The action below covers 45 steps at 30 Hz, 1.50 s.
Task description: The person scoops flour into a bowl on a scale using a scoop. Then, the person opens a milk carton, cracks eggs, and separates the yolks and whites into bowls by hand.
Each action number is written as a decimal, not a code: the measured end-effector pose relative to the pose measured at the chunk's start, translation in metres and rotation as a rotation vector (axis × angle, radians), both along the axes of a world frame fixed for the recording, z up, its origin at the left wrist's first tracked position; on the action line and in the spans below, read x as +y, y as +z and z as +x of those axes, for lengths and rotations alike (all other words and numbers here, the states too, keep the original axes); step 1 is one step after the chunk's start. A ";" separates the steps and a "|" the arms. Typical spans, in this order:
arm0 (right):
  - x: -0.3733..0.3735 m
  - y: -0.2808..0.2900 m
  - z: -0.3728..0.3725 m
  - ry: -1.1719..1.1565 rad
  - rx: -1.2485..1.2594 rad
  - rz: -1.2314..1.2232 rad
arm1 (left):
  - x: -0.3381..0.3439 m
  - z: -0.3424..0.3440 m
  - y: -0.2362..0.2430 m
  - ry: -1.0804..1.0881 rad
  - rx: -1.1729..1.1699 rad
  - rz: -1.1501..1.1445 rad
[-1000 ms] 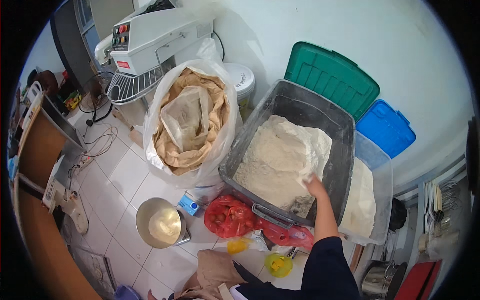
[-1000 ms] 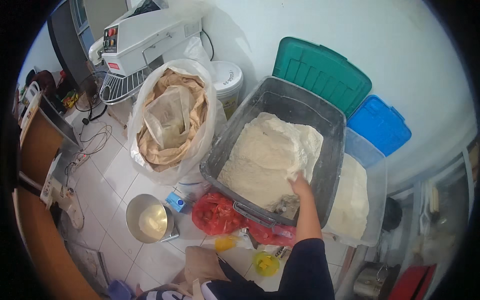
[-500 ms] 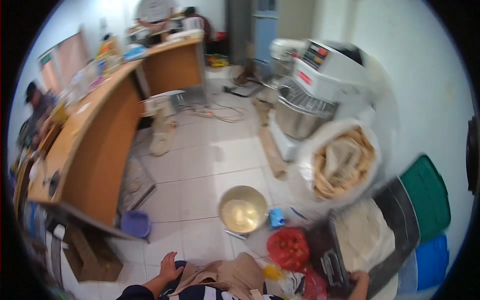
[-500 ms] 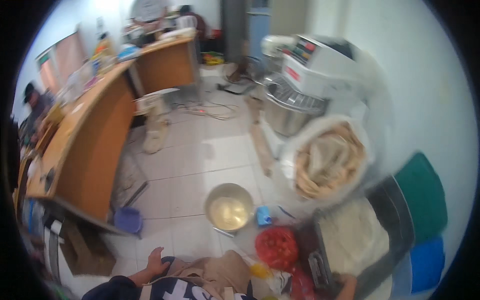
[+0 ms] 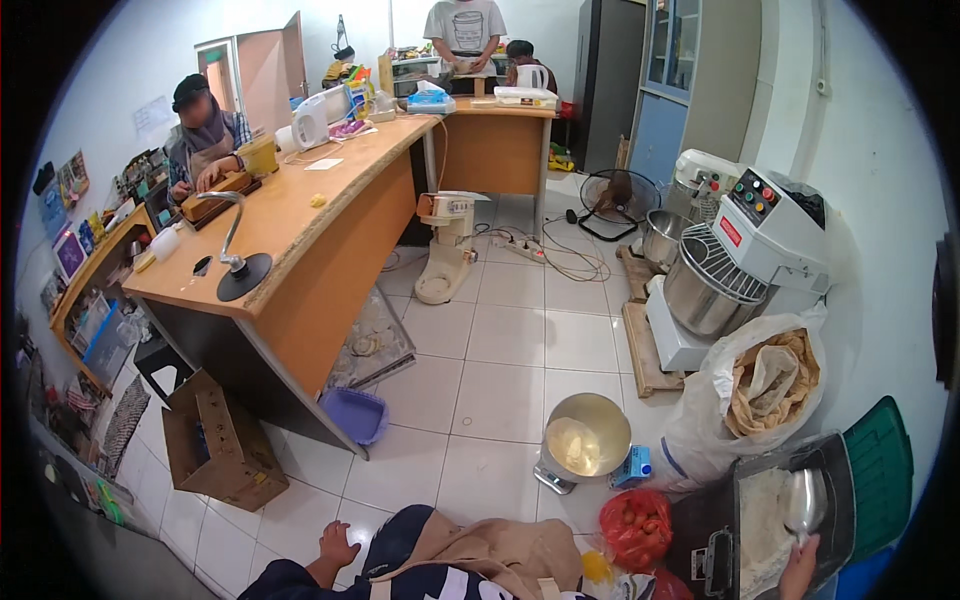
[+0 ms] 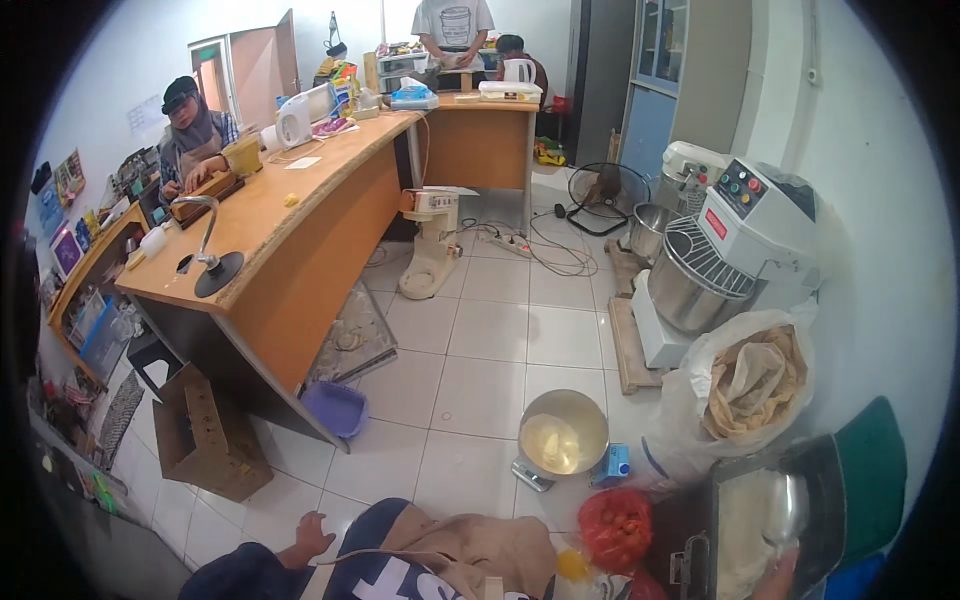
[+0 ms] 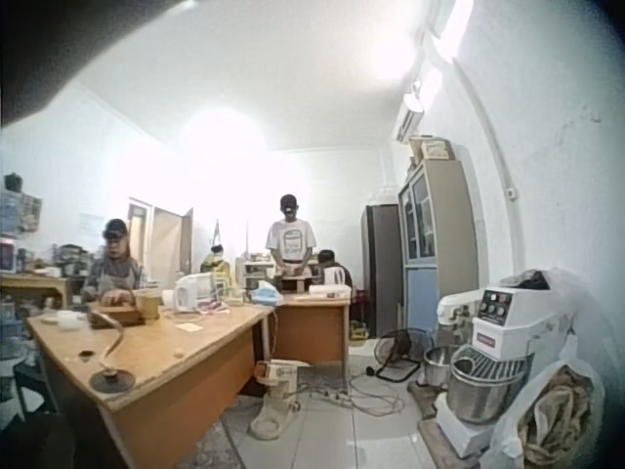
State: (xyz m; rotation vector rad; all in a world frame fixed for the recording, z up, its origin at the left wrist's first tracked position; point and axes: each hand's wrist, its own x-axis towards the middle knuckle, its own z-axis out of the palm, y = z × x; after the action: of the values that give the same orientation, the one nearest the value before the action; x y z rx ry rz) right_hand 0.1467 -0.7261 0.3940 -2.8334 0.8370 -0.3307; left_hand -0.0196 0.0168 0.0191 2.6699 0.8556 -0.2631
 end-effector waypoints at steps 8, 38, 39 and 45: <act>0.158 -0.111 0.145 0.663 -0.006 0.307 | -0.003 0.023 -0.002 -0.041 -0.124 -0.046; 0.241 -0.329 0.344 0.731 0.509 -0.032 | -0.270 0.452 0.021 -0.184 0.145 -0.741; 0.250 -0.338 0.341 0.779 0.526 -0.016 | -0.270 0.452 0.015 -0.183 0.118 -0.732; 0.253 -0.345 0.319 1.015 0.538 -0.052 | -0.274 0.449 0.024 -0.127 0.120 -0.801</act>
State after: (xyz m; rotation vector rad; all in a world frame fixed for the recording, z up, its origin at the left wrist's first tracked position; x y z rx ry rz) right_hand 0.4661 -0.4735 0.0490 -2.9672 -0.6229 0.5619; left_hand 0.4293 -0.2576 0.0429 1.9630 0.4630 -0.6464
